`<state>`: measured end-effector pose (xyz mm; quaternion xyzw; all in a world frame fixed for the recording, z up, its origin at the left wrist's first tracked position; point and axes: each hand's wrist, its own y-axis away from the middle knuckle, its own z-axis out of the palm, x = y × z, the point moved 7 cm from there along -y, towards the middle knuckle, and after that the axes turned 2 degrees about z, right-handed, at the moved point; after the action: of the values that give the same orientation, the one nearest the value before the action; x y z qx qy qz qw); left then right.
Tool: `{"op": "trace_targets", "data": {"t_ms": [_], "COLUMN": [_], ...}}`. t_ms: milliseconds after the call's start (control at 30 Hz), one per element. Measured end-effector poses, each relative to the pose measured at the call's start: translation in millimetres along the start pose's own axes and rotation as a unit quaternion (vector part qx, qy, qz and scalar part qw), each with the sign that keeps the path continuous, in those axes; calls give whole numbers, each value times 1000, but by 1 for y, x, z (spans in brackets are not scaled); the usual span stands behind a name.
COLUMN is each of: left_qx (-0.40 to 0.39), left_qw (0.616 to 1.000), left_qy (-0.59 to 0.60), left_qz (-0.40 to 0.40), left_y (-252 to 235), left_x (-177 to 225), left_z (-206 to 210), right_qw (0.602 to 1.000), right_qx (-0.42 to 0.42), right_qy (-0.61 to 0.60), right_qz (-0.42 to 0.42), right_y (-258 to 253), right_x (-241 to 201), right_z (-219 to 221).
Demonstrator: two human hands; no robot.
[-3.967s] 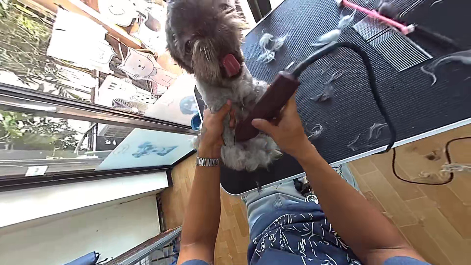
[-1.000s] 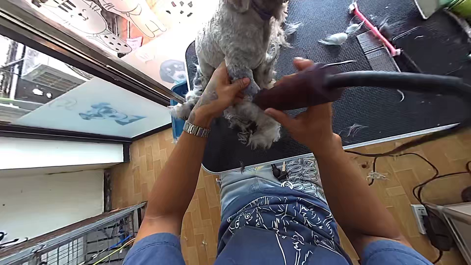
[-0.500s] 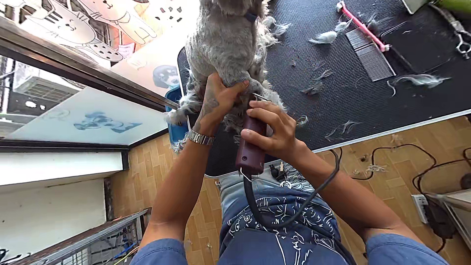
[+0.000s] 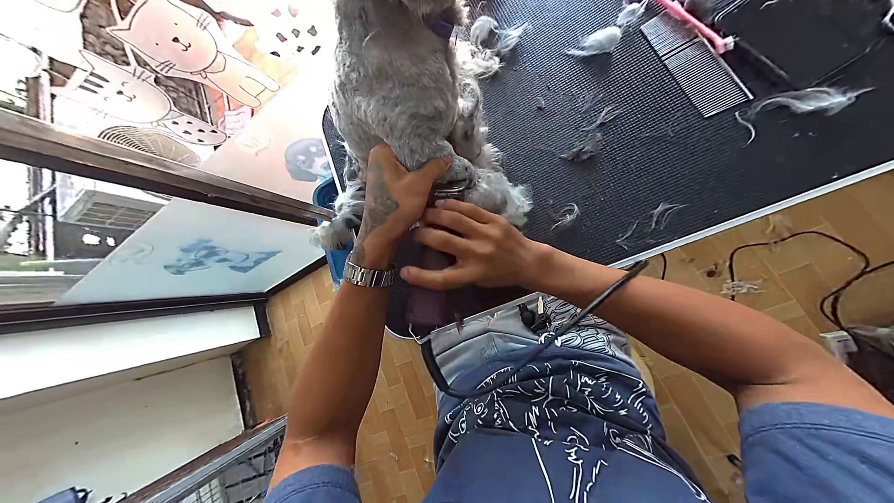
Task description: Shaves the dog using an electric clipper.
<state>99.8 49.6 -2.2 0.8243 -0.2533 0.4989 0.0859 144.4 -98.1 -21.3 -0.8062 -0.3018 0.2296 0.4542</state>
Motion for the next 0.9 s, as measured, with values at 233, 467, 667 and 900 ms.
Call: {"op": "trace_targets", "data": {"t_ms": [233, 467, 667, 900], "left_qx": [-23, -16, -19, -21], "left_qw": [998, 997, 995, 995], "left_qy": [-16, -55, -50, -80], "left_qz": [-50, -55, -82, -59], "left_y": [0, 1, 3, 0], "left_x": [-3, -1, -5, 3], "left_z": [1, 1, -2, 3], "right_qw": [998, 989, 995, 992], "right_qx": [27, 43, 51, 22], "right_qy": [-29, -4, -61, 1], "right_qz": [41, 143, 60, 125], "right_y": [7, 7, 6, 7], "right_x": [-25, 4, -27, -13], "right_z": [13, 19, -2, 21]}}
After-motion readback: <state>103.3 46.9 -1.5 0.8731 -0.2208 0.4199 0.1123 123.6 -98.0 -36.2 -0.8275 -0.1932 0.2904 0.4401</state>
